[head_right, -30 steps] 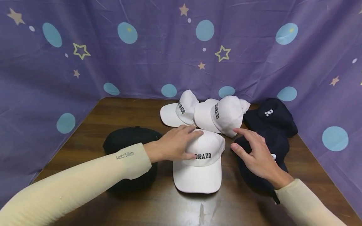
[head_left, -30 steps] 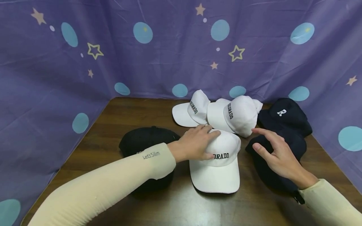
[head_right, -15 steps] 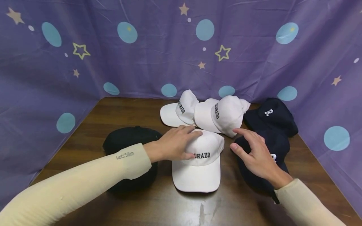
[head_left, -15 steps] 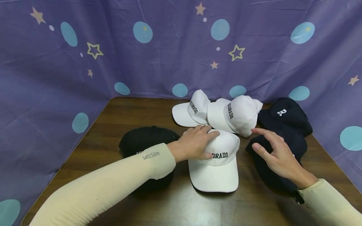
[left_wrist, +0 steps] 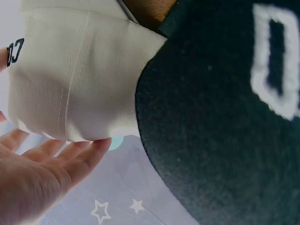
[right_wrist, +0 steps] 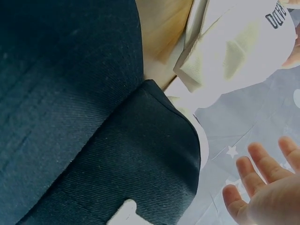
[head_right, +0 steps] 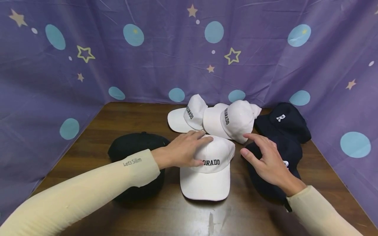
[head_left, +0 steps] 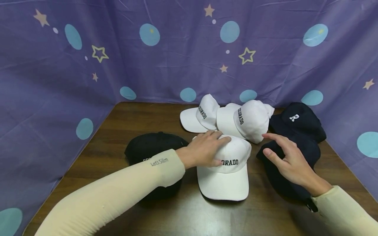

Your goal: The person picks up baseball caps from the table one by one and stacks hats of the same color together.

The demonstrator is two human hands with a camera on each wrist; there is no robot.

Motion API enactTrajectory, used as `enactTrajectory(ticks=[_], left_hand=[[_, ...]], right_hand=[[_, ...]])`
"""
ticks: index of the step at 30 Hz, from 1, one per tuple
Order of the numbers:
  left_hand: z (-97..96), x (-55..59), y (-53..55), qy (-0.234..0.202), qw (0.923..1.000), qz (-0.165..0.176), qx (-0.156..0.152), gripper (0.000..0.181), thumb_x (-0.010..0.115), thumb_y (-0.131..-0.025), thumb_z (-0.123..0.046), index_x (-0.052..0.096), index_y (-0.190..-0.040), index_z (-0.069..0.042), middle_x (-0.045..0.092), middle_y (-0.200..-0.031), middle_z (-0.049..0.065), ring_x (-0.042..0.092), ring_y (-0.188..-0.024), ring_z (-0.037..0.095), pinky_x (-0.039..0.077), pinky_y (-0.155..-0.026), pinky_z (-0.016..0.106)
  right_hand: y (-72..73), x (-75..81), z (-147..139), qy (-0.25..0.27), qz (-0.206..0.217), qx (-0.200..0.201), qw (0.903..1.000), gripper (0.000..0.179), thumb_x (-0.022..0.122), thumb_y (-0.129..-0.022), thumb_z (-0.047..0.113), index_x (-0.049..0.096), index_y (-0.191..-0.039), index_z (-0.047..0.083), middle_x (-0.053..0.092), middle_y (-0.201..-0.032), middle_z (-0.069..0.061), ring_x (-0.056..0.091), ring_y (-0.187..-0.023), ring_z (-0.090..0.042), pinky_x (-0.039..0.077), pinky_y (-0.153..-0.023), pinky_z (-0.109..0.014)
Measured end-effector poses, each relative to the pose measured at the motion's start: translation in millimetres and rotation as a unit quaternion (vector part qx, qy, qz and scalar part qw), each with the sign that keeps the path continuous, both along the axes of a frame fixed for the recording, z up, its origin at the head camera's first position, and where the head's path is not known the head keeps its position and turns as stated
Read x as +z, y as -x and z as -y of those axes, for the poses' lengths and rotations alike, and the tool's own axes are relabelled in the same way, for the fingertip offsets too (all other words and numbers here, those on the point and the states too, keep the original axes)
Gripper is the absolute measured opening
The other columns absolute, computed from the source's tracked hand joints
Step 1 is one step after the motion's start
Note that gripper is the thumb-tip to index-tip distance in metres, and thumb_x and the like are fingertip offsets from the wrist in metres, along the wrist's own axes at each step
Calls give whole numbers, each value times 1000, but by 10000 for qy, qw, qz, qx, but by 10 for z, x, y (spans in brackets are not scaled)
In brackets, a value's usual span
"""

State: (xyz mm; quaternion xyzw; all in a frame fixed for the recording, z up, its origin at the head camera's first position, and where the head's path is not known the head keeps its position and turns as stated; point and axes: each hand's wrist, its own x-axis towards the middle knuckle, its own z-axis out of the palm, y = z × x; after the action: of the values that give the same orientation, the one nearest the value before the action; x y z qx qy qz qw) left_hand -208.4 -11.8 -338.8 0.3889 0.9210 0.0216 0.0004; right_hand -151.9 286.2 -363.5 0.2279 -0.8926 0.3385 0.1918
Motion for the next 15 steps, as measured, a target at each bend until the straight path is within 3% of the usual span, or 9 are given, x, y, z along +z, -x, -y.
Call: enactTrajectory(ticks=[4, 8, 11, 15], left_hand=[[7, -7, 4, -27, 10000, -77, -57, 85, 78, -87, -51, 40, -158, -25, 44, -155, 9, 43, -140, 31, 43, -110, 51], [28, 9, -5, -93, 9998, -131, -104, 87, 79, -85, -52, 39, -158, -24, 44, -153, 9, 44, -137, 29, 43, -109, 49], [43, 39, -10, -135, 9997, -165, -149, 90, 79, -84, -52, 38, -158, -24, 43, -154, 11, 43, -139, 30, 41, -111, 49], [66, 98, -7, -238, 9995, -145, -121, 93, 78, -83, -56, 35, -160, -24, 38, -159, 13, 39, -144, 33, 37, -115, 49]], right_hand=[[-3, 24, 6, 2, 18, -4, 10000, 45, 66, -99, 12, 58, -143, 9, 58, -143, -11, 39, -136, 0, 27, -105, -63], [2, 61, 10, -101, -43, -78, 9999, 44, 66, -100, 13, 58, -143, 12, 59, -140, -9, 44, -133, -7, 30, -110, -36], [20, 91, 7, -176, -65, -204, 9996, 43, 66, -100, 15, 58, -143, 14, 61, -136, -7, 47, -129, -8, 28, -102, -13], [57, 146, 6, -269, -54, -343, 9990, 41, 66, -101, 18, 59, -141, 15, 63, -134, -7, 50, -125, -13, 29, -98, -9]])
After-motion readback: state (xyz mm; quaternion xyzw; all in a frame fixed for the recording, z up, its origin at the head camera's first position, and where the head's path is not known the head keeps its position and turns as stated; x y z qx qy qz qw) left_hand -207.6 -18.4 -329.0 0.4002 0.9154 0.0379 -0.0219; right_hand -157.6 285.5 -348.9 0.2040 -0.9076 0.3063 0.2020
